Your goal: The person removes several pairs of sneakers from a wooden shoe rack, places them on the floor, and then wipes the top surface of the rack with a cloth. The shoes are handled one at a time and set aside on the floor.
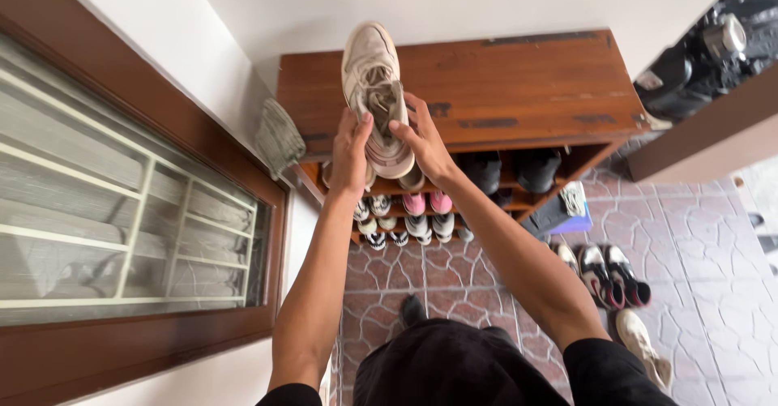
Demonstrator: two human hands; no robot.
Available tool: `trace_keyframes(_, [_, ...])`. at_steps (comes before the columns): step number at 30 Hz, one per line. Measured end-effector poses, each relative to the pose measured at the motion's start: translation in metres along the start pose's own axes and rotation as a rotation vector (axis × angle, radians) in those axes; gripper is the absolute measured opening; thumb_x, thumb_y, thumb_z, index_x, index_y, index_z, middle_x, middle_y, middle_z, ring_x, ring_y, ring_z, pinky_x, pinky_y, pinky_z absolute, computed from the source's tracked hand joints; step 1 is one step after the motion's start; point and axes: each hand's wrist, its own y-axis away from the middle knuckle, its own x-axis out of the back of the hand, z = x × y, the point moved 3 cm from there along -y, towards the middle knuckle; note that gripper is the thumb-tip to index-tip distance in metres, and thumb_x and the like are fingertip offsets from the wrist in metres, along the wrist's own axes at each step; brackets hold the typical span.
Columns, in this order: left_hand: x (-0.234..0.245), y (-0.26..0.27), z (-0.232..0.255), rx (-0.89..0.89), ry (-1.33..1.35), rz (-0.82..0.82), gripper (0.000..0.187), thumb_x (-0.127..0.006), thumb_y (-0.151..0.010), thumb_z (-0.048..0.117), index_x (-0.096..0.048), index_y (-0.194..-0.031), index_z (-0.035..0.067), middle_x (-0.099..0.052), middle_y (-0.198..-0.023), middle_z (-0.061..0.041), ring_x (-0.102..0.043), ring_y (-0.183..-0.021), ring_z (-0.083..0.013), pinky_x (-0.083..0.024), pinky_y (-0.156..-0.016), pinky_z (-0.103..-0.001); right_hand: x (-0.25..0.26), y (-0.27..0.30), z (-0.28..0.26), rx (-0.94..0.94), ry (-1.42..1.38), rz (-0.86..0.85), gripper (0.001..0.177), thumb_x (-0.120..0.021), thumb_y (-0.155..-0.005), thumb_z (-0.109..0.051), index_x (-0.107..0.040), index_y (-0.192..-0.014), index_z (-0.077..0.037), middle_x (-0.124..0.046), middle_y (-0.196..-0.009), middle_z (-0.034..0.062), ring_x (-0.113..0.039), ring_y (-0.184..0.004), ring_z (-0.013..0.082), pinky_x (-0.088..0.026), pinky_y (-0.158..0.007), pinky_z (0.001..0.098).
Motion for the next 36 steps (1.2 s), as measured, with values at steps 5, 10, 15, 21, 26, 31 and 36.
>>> trace_keyframes(5, [-0.015,0.022,-0.016,0.009,0.14,-0.028,0.066,-0.063,-0.101,0.043,-0.045,-0.143,-0.005,-0.059,-0.134,-0.019,-0.059,-0.123,-0.021,-0.051,-0.104,-0.035,0.015,0.03,0.002,-0.003,-0.04,0.0,0.09,-0.068,-0.09,-0.041,-0.022,-0.159,-0.005,-0.035,-0.16,0.0267,-0.041,-0.147,0.035,-0.034,-0.121,0.0489])
trace_keyframes(10, [-0.048,0.052,-0.01,0.046,0.143,-0.053,0.055,-0.065,-0.101,0.038,-0.045,-0.137,0.001,-0.056,-0.131,-0.016,-0.056,-0.122,-0.0187,-0.05,-0.102,-0.036,0.039,0.072,-0.017,0.087,-0.017,-0.016,0.091,-0.07,-0.093,-0.039,-0.022,-0.161,-0.004,-0.034,-0.164,0.0289,-0.037,-0.153,0.037,-0.032,-0.124,0.0528])
trace_keyframes(15, [-0.101,0.091,-0.002,0.021,0.126,-0.1,0.069,-0.067,-0.098,0.042,-0.036,-0.146,0.003,-0.052,-0.143,-0.018,-0.052,-0.135,-0.0223,-0.045,-0.114,-0.039,0.071,0.128,-0.033,0.051,-0.059,0.023,0.104,-0.072,-0.088,-0.04,-0.007,-0.163,-0.009,-0.028,-0.164,0.0307,-0.04,-0.149,0.0413,-0.034,-0.122,0.0534])
trace_keyframes(21, [-0.17,0.155,-0.009,0.112,0.116,-0.089,0.087,-0.068,-0.094,0.047,-0.028,-0.157,0.002,-0.045,-0.153,-0.018,-0.045,-0.144,-0.0255,-0.038,-0.119,-0.041,0.117,0.207,-0.046,-0.003,-0.086,0.028,0.104,-0.071,-0.085,-0.041,-0.007,-0.162,-0.011,-0.028,-0.163,0.0306,-0.046,-0.145,0.042,-0.038,-0.118,0.0535])
trace_keyframes(26, [-0.214,0.214,-0.02,0.178,0.1,-0.15,0.088,-0.067,-0.094,0.054,-0.036,-0.16,0.004,-0.048,-0.154,-0.017,-0.043,-0.144,-0.0297,-0.036,-0.117,-0.042,0.145,0.274,-0.05,0.049,-0.085,-0.022,0.096,-0.069,-0.088,-0.041,-0.02,-0.162,-0.006,-0.035,-0.164,0.0299,-0.043,-0.149,0.0419,-0.036,-0.122,0.0531])
trace_keyframes(31, [-0.247,0.262,-0.035,0.234,-0.047,-0.172,0.092,-0.055,-0.094,0.063,-0.031,-0.162,0.007,-0.038,-0.163,-0.013,-0.029,-0.152,-0.0247,-0.024,-0.118,-0.042,0.168,0.336,-0.05,-0.053,-0.033,0.007,0.098,-0.068,-0.083,-0.043,-0.02,-0.16,-0.006,-0.034,-0.161,0.0276,-0.039,-0.148,0.0405,-0.035,-0.118,0.0542])
trace_keyframes(36, [-0.27,0.295,-0.039,0.144,-0.131,-0.213,0.101,-0.053,-0.092,0.076,-0.031,-0.161,0.005,-0.036,-0.167,-0.02,-0.028,-0.158,-0.0359,-0.017,-0.129,-0.054,0.182,0.376,-0.054,-0.039,0.044,-0.011,0.1,-0.067,-0.082,-0.046,-0.022,-0.16,-0.005,-0.038,-0.159,0.0296,-0.04,-0.148,0.0416,-0.033,-0.12,0.0558])
